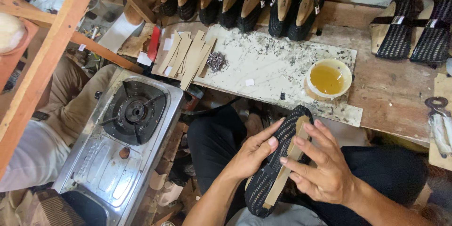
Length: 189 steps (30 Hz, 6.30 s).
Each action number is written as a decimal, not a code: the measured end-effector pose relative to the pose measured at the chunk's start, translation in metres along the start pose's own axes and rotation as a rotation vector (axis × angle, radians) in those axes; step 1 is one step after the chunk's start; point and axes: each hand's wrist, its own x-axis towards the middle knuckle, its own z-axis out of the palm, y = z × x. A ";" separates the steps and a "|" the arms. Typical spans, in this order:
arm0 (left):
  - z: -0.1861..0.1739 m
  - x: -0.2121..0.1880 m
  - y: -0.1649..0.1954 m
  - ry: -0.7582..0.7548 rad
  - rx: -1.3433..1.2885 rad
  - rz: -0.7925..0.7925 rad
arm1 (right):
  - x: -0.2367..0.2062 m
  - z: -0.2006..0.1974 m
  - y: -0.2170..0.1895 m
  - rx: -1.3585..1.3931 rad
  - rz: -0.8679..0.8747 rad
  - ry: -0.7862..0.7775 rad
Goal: The person sits on the floor at a workbench holding a black woven shoe upper. They apply yellow glue from a cup onto the cardboard insole inside the shoe, spread it with their fingers, and press and smooth the insole and upper together by hand, repeating the glue-and-press cycle.
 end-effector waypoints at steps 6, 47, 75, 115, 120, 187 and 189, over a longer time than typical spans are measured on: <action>-0.002 -0.007 -0.010 0.044 -0.031 0.030 | 0.010 -0.008 0.022 -0.031 0.249 0.024; 0.014 0.005 0.005 -0.016 -0.056 0.111 | -0.003 -0.003 0.000 -0.184 0.027 0.000; -0.004 -0.010 0.003 -0.009 0.141 0.292 | 0.025 -0.032 0.087 -0.623 0.505 -0.273; -0.009 0.000 0.006 -0.045 0.122 0.295 | 0.048 -0.016 0.031 -0.101 0.127 0.097; -0.007 0.001 0.004 -0.024 0.126 0.296 | 0.048 -0.014 0.028 -0.072 0.130 0.089; 0.000 0.023 -0.011 0.309 -0.370 0.350 | 0.017 -0.028 0.057 -0.054 0.511 -0.064; 0.002 0.029 -0.010 0.301 -0.368 0.350 | 0.013 -0.019 0.021 0.110 0.362 -0.041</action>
